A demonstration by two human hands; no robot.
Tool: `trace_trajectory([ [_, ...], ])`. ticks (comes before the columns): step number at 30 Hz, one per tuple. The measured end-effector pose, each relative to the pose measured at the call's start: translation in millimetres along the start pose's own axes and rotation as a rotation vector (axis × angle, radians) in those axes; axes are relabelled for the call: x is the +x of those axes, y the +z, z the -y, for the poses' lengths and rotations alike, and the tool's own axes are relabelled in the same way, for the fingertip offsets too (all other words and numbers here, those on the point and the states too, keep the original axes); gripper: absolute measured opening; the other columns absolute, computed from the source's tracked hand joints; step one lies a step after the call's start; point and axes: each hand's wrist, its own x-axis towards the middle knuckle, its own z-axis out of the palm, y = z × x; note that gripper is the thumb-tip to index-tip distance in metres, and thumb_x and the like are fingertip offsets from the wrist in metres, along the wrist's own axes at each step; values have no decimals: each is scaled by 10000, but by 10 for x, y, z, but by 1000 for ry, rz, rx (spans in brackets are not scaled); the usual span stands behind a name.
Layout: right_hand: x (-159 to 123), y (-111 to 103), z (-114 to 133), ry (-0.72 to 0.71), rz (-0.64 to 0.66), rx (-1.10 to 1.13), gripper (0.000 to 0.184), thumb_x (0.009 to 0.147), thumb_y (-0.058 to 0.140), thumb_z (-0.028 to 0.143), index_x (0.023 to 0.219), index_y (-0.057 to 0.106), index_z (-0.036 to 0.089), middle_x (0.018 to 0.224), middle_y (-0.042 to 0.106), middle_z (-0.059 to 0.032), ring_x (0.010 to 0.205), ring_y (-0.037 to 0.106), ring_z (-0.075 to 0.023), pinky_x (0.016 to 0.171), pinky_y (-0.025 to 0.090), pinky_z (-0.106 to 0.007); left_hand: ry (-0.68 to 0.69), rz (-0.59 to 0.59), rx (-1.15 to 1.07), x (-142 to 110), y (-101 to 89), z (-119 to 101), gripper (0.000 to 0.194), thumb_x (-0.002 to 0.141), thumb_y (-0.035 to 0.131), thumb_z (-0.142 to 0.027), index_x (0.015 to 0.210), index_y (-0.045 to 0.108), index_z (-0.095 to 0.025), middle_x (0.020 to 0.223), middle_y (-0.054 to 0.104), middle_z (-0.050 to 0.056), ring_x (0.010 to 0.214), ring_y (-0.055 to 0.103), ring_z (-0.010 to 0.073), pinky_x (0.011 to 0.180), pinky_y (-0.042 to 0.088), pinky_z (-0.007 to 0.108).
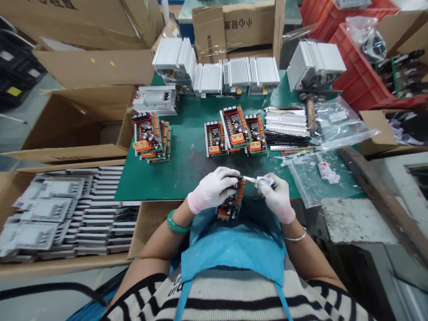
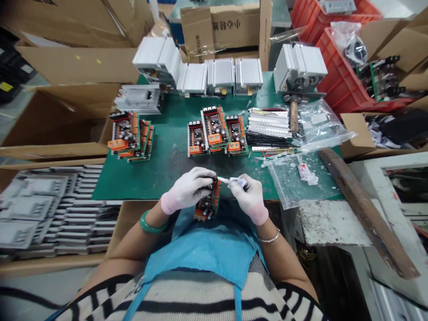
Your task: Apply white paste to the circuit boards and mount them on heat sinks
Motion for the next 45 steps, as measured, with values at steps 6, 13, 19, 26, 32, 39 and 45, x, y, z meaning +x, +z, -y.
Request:
trace_trajectory([
  [6,-23,-11,106,-106,11,-181,301,776,591,382,548,542,192,477,465,47,483,390,-83,465,307,-215,23,10,17,-65,31,-31,125,918,553,-212,1043,550,-215,1131,630,111,1053,587,235,860,562,430],
  [13,-25,-28,126,-199,59,-293,367,812,559,392,510,484,199,458,437,45,454,381,-76,462,290,-219,80,-27,4,-72,49,-50,160,919,558,-208,1075,521,-216,1118,618,114,1027,583,228,831,564,409],
  [19,-9,-52,173,-388,66,-489,343,809,566,373,514,506,209,469,475,25,453,400,-89,502,290,-252,68,-26,-31,-107,89,-44,156,919,563,-241,1074,555,-230,1095,606,105,1034,593,231,855,555,429],
  [26,-1,-36,229,-482,99,-549,362,798,557,374,487,460,215,460,455,18,462,394,-96,517,277,-270,107,-52,-32,-93,95,-48,159,925,547,-223,1084,551,-221,1069,597,100,1027,588,229,854,566,419],
  [32,26,-36,199,-79,99,-70,293,780,559,379,549,488,215,459,453,43,421,395,-85,438,285,-229,31,-117,-18,-98,113,-48,140,923,580,-236,1061,558,-223,1044,618,82,1003,605,206,850,563,387],
  [39,-6,85,13,54,145,56,286,780,613,402,611,493,205,502,467,56,472,402,-83,461,320,-220,-411,-92,95,-64,187,105,193,937,572,-372,1027,606,-204,1101,636,87,1040,638,214,894,553,366],
  [45,-58,201,-31,-140,106,-265,364,826,583,389,548,442,200,488,419,61,485,378,-71,479,290,-213,-240,-44,52,-149,113,232,495,867,602,-604,1150,608,-198,1302,574,138,1332,460,322,1090,435,520],
])
